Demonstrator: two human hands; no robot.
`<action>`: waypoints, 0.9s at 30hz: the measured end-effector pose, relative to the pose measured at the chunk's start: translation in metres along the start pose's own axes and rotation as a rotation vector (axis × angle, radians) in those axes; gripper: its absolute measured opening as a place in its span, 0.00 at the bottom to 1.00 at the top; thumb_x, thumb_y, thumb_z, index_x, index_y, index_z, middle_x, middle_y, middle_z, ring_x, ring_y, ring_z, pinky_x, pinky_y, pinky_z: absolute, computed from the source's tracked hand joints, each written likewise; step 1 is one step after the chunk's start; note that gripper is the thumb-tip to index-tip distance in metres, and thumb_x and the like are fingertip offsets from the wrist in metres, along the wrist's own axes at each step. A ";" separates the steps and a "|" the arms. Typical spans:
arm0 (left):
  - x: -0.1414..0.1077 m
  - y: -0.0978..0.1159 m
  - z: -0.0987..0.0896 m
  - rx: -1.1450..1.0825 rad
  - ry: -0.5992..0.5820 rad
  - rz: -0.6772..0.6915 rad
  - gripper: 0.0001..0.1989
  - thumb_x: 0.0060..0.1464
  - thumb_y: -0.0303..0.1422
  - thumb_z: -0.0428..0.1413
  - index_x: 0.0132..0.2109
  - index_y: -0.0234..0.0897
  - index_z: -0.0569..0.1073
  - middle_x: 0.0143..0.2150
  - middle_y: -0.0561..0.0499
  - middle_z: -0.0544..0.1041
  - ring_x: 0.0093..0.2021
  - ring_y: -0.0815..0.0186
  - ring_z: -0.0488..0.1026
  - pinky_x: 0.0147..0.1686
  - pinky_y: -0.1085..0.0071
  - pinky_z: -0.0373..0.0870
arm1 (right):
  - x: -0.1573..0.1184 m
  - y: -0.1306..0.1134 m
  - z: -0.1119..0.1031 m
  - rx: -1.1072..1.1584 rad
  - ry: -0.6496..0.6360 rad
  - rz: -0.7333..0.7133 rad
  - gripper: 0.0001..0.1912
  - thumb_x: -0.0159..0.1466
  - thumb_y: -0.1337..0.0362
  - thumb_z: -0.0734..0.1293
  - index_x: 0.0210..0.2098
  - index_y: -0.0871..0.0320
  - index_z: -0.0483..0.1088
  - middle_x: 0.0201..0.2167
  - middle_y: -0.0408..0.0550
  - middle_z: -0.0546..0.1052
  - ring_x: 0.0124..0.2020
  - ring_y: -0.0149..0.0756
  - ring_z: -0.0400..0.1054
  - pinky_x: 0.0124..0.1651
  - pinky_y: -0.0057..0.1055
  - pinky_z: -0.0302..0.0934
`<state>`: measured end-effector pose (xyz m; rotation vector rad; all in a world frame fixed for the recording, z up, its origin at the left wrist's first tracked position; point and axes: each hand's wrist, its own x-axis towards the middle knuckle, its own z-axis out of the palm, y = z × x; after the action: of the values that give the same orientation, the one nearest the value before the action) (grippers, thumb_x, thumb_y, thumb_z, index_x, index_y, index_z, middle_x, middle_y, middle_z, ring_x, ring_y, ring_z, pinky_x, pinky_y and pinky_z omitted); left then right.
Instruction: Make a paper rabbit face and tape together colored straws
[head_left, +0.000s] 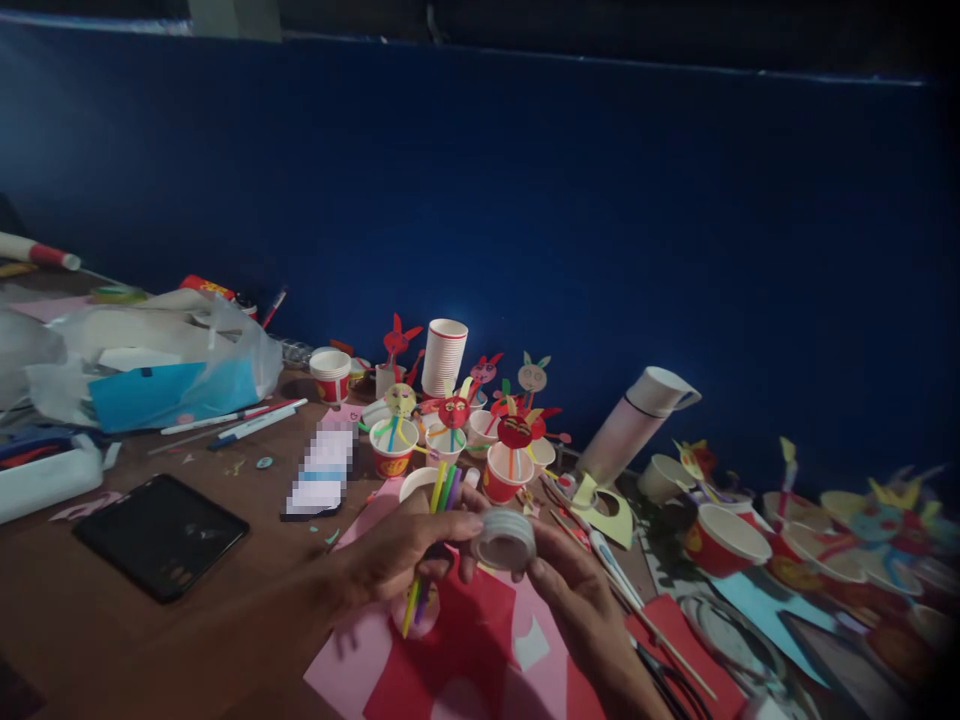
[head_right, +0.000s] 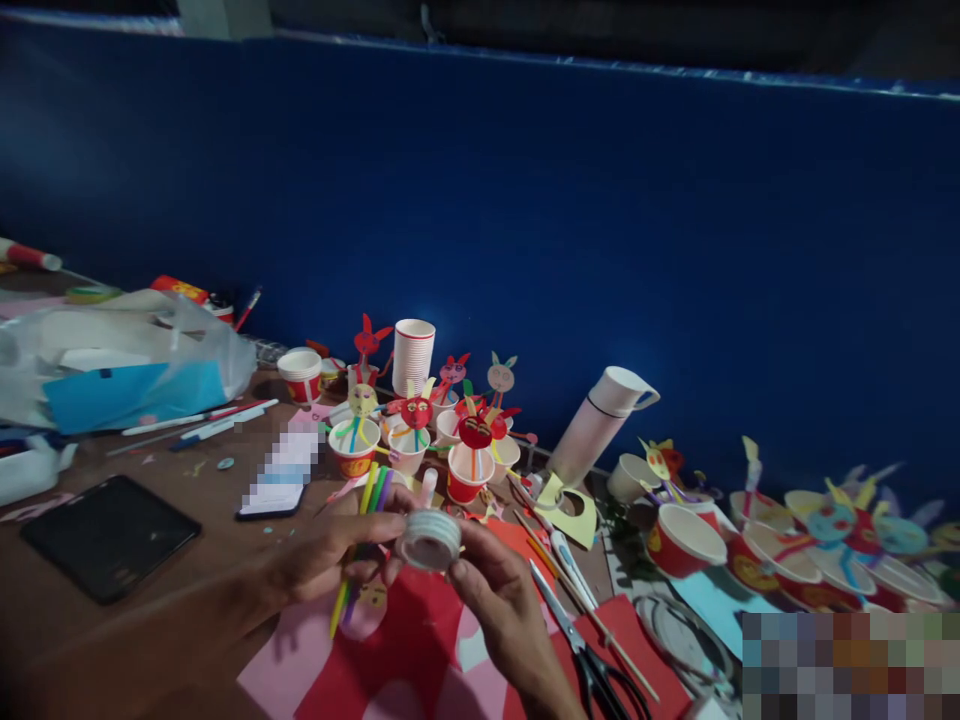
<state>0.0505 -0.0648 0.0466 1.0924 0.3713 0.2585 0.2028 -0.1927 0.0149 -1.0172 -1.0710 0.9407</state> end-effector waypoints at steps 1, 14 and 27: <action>-0.001 0.001 0.000 0.008 -0.016 -0.011 0.13 0.48 0.35 0.56 0.39 0.33 0.65 0.24 0.53 0.70 0.21 0.74 0.68 0.15 0.79 0.41 | 0.000 0.002 0.000 0.008 -0.003 -0.006 0.14 0.62 0.59 0.67 0.48 0.47 0.70 0.40 0.42 0.75 0.36 0.32 0.66 0.43 0.26 0.61; -0.004 0.005 0.002 0.138 -0.034 -0.044 0.16 0.42 0.38 0.61 0.35 0.32 0.68 0.19 0.56 0.68 0.17 0.77 0.59 0.16 0.80 0.48 | -0.002 0.016 0.005 -0.062 0.069 0.023 0.15 0.64 0.60 0.63 0.51 0.50 0.66 0.47 0.48 0.71 0.42 0.38 0.67 0.41 0.31 0.64; -0.005 -0.006 0.015 0.088 0.062 -0.074 0.16 0.36 0.38 0.63 0.29 0.32 0.69 0.20 0.57 0.69 0.15 0.79 0.61 0.16 0.82 0.58 | -0.002 0.015 0.004 -0.652 0.242 -0.396 0.12 0.60 0.58 0.67 0.42 0.54 0.72 0.38 0.48 0.75 0.34 0.37 0.72 0.32 0.22 0.67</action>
<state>0.0523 -0.0816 0.0476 1.1563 0.4815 0.2121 0.1969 -0.1903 0.0003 -1.3350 -1.3401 0.1282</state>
